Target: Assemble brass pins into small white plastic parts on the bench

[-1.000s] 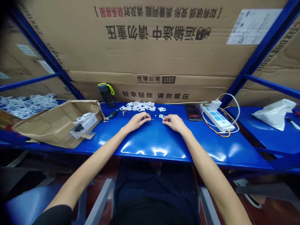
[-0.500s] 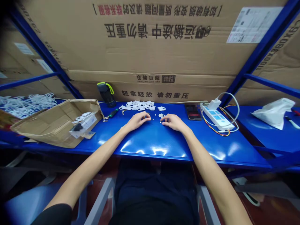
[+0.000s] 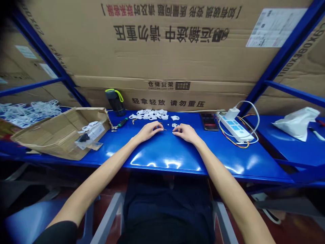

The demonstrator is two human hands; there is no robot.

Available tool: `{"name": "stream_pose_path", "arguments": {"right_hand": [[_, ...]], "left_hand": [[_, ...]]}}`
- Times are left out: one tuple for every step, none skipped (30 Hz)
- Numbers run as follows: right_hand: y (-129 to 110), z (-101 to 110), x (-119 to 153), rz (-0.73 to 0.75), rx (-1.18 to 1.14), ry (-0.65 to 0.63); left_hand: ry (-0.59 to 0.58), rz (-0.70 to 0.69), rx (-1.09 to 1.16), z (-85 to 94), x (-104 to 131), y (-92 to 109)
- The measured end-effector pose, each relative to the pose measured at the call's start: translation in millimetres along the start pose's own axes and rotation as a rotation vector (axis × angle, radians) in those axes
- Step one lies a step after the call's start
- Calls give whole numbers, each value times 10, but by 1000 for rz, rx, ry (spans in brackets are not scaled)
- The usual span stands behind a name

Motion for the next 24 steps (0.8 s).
{"name": "stream_pose_path", "arguments": {"right_hand": [[-15, -4, -7, 8, -3, 6], [-30, -10, -14, 16, -9, 10], [-43, -20, -21, 21, -18, 13], [-51, -32, -26, 21, -28, 15], [-55, -43, -30, 18, -38, 17], [-58, -53, -33, 14, -48, 21], [-63, -59, -36, 12, -56, 27], [-70, -59, -38, 11, -62, 38], [-80, -53, -40, 10, -69, 52], [-95, -43, -41, 10, -77, 69], [-115, -31, -42, 11, -87, 87], [-141, -16, -43, 14, -100, 105], [-169, -2, -45, 17, -120, 125], [-193, 9, -46, 15, -148, 145], [-211, 16, -46, 6, -182, 165], [-218, 20, -44, -12, -222, 187], [-215, 19, -42, -35, -265, 209], [-206, 12, -39, -60, -310, 230], [-192, 0, -36, -84, -355, 250], [-177, -17, -34, -103, -400, 266], [-164, -35, -34, -116, -443, 281], [-151, -53, -34, -126, -481, 294], [-140, -69, -34, -131, -512, 304], [-133, -79, -35, -132, -534, 315]], "left_hand": [[-2, -1, 0, -2, 1, 1], [-4, 0, 1, -4, 1, 0], [-6, 2, 1, -5, 0, -1], [-5, 4, 1, -5, 0, -1], [-6, 6, 2, -6, -1, -1], [-5, 7, 3, -7, -1, 2], [-4, 7, 5, -9, -1, 7], [-4, 6, 7, -14, 0, 14], [-2, 5, 10, -18, 3, 24], [1, 3, 13, -22, 6, 37], [4, 2, 17, -27, 9, 51], [8, 1, 20, -32, 13, 66], [13, 2, 22, -37, 16, 78], [19, 5, 23, -40, 19, 89], [24, 9, 24, -43, 21, 97], [28, 14, 26, -46, 22, 103], [31, 18, 29, -47, 22, 107], [33, 21, 34, -49, 22, 111], [34, 24, 40, -52, 21, 114], [36, 28, 46, -54, 20, 114], [38, 32, 51, -56, 18, 113], [40, 37, 55, -60, 15, 112], [42, 41, 58, -64, 13, 110], [44, 43, 59, -67, 11, 108]]}}
Point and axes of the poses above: each hand's wrist, its own x-axis away from the middle knuckle, its own z-axis out of the back of the hand, y = z × x, the point moved 9 cm from there along -x, towards the middle knuckle, and after that the axes turned 15 degrees about z, right-handed, at the moved point
